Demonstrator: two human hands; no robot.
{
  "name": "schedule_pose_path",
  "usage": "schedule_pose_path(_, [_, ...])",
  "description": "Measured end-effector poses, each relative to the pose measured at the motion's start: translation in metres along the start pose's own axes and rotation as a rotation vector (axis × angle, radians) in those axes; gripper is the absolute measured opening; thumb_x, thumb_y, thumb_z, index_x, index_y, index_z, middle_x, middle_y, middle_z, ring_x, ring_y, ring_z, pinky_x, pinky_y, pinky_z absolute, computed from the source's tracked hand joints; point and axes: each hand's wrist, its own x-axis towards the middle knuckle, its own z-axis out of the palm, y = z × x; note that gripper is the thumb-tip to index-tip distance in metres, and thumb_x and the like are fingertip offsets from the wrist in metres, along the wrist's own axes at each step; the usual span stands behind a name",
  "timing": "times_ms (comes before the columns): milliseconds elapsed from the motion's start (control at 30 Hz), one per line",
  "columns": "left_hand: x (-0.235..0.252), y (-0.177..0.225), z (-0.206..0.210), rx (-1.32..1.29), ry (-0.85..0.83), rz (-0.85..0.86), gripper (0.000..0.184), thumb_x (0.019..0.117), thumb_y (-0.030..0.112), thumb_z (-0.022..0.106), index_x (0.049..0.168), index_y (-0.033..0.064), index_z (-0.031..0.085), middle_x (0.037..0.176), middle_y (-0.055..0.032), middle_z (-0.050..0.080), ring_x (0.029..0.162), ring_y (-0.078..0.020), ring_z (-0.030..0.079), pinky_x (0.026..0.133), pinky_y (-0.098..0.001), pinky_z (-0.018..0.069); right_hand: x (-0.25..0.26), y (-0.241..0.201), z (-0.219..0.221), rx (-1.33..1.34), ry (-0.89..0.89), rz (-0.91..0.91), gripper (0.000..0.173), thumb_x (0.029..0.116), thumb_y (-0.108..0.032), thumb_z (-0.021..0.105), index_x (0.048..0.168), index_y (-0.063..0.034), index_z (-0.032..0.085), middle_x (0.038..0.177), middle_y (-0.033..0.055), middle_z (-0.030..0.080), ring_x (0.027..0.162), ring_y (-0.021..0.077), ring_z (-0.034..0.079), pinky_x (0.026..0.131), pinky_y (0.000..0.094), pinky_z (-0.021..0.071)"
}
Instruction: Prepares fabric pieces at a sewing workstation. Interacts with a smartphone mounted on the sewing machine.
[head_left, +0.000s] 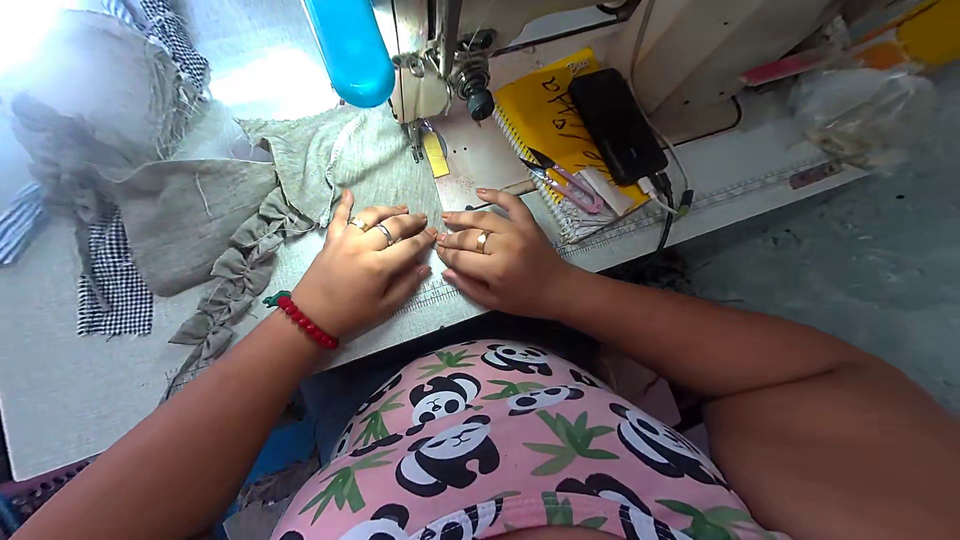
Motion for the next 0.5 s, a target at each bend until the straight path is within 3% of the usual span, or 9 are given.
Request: schedule_pose_path(500, [0.024, -0.031, -0.005, 0.003, -0.025, -0.031, 0.05, 0.1026, 0.048, 0.045, 0.134, 0.0165, 0.068, 0.14, -0.0105, 0.063, 0.138, -0.0344, 0.052, 0.114, -0.0741, 0.0203, 0.025, 0.029, 0.006, 0.008, -0.061, 0.057, 0.03, 0.1008, -0.024, 0.053, 0.109, -0.0104, 0.079, 0.119, 0.0054, 0.075, 0.13, 0.0267, 0.061, 0.119, 0.0587, 0.0286])
